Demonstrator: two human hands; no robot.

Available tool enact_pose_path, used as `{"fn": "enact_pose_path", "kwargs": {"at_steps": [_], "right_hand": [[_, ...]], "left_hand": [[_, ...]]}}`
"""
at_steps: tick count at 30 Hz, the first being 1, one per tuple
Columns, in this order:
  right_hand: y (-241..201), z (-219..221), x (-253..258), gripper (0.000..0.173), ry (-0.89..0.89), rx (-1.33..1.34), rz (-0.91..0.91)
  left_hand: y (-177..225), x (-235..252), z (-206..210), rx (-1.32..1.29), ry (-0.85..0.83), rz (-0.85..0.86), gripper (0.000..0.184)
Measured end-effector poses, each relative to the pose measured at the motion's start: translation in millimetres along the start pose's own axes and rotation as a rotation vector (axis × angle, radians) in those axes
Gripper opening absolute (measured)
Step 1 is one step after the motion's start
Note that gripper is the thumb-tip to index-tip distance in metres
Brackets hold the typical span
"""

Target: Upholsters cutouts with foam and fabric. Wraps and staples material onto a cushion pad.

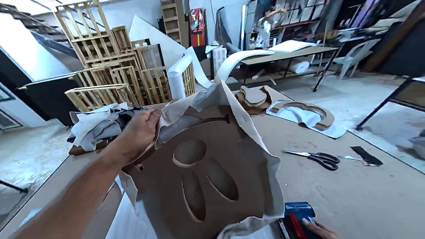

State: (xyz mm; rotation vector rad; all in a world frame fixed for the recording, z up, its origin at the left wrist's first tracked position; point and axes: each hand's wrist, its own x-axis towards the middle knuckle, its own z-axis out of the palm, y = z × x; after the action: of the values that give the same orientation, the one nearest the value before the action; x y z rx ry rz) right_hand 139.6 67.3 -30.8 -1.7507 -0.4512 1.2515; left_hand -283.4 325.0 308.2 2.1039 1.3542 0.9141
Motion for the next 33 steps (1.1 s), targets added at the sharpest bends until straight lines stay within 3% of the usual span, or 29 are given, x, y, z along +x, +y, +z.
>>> {"fn": "enact_pose_path", "kwargs": {"at_steps": [4, 9, 13, 15, 16, 18, 21, 23, 26, 29, 33], "right_hand": [[6.3, 1.9, -0.8, 0.035, 0.049, -0.005, 0.000], [11.6, 1.3, 3.1, 0.035, 0.044, 0.014, 0.009], [3.1, 8.7, -3.8, 0.033, 0.087, -0.058, -0.016], [7.9, 3.2, 1.7, 0.038, 0.083, -0.082, 0.008], [12.7, -1.1, 6.4, 0.040, 0.074, -0.070, 0.018], [19.4, -6.5, 13.6, 0.040, 0.064, -0.064, 0.039], [18.4, -5.3, 14.4, 0.035, 0.095, -0.059, 0.041], [15.4, -4.5, 11.6, 0.033, 0.094, -0.040, 0.049], [15.9, -8.7, 15.4, 0.032, 0.091, -0.070, 0.048], [15.9, -8.8, 17.3, 0.033, 0.067, -0.089, 0.027], [15.2, -9.2, 18.3, 0.032, -0.013, -0.066, -0.015]], "left_hand": [[-11.0, -9.5, 4.0, -0.037, 0.034, 0.062, 0.041], [-39.3, -48.0, 22.6, 0.146, 0.237, 0.561, 0.040], [-132.9, -121.6, 75.8, 0.276, 0.166, 1.136, 0.032], [-189.7, -157.0, 107.2, 0.302, 0.056, 1.304, 0.035], [-219.0, -175.2, 119.5, 0.336, -0.004, 1.310, 0.034], [-265.5, -216.1, 133.6, 0.422, -0.113, 1.218, 0.031], [-279.0, -261.2, 145.8, 0.542, -0.264, 0.952, 0.026], [-260.8, -282.3, 157.9, 0.437, -0.318, 0.684, 0.030], [-204.1, -300.6, 185.8, 0.199, -0.230, 0.356, 0.033], [-168.6, -307.1, 225.4, 0.216, -0.211, 0.212, 0.037], [-171.1, -323.8, 252.9, 0.309, -0.183, 0.175, 0.037]]}}
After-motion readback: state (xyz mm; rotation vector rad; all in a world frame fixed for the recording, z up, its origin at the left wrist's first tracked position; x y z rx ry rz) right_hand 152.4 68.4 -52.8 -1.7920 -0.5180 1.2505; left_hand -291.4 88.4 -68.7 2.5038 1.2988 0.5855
